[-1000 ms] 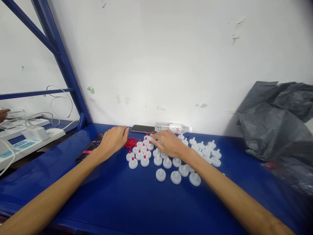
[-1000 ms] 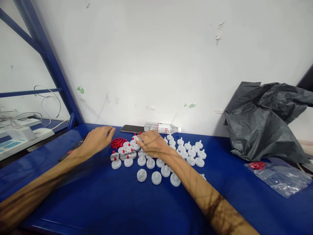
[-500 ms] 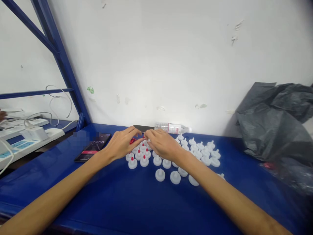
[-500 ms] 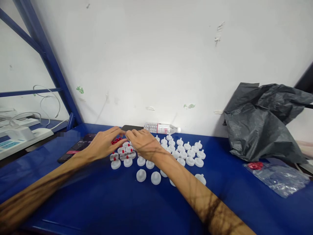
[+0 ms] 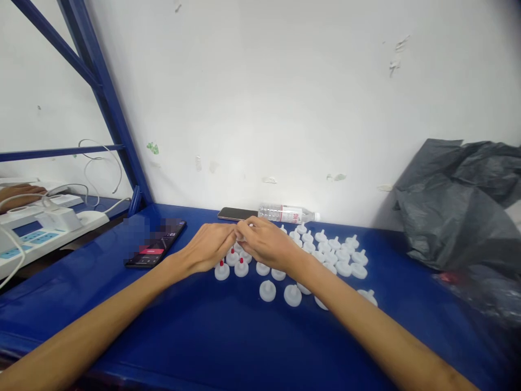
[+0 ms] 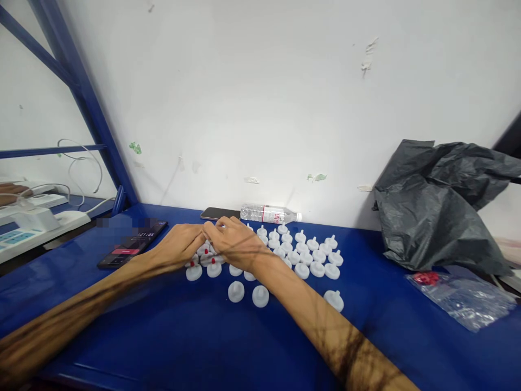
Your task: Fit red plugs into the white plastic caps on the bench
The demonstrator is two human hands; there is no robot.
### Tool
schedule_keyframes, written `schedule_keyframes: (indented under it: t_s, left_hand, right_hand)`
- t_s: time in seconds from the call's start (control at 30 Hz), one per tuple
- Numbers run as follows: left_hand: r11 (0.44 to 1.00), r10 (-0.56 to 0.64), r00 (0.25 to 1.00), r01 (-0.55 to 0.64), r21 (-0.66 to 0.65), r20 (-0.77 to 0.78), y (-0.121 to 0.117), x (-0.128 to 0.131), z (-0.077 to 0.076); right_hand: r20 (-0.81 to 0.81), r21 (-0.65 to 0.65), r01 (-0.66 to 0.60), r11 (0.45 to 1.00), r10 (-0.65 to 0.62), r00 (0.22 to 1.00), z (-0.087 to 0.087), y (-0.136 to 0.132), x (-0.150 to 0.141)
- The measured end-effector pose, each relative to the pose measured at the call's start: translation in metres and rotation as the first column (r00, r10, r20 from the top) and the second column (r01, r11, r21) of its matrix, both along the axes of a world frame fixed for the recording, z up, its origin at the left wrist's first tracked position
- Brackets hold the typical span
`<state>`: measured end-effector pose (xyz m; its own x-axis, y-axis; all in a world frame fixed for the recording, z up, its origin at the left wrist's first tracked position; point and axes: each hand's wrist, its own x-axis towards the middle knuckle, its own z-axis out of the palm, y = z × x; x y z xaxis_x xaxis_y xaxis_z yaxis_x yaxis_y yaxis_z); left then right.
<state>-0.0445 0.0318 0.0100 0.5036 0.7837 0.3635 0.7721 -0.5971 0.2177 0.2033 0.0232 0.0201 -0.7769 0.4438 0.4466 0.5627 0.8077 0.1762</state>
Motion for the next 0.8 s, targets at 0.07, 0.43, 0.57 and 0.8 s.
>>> schedule_keyframes:
  t_s: [0.07,0.43,0.57,0.8]
  left_hand:
    - [0.996,-0.027,0.993,0.036,-0.077,0.112,0.0,0.001,0.004]
    - [0.992,0.106,0.935,-0.079,-0.095,0.339,0.001,-0.016,0.029]
    - [0.94,0.341,0.94,-0.341,0.004,-0.004,0.007,-0.021,0.037]
    - [0.928,0.366,0.921,-0.372,-0.021,-0.136,0.018,-0.027,0.033]
  right_hand:
    - [-0.001,-0.008,0.031,0.999,-0.031,1.0,0.003,-0.003,-0.004]
    - [-0.22,-0.112,0.446,0.888,-0.46,0.86,0.017,0.016,0.029]
    - [-0.194,-0.173,0.404,0.898,-0.433,0.88,0.015,0.017,0.028]
    - [-0.077,-0.238,0.309,0.921,-0.335,0.939,-0.003,0.016,0.018]
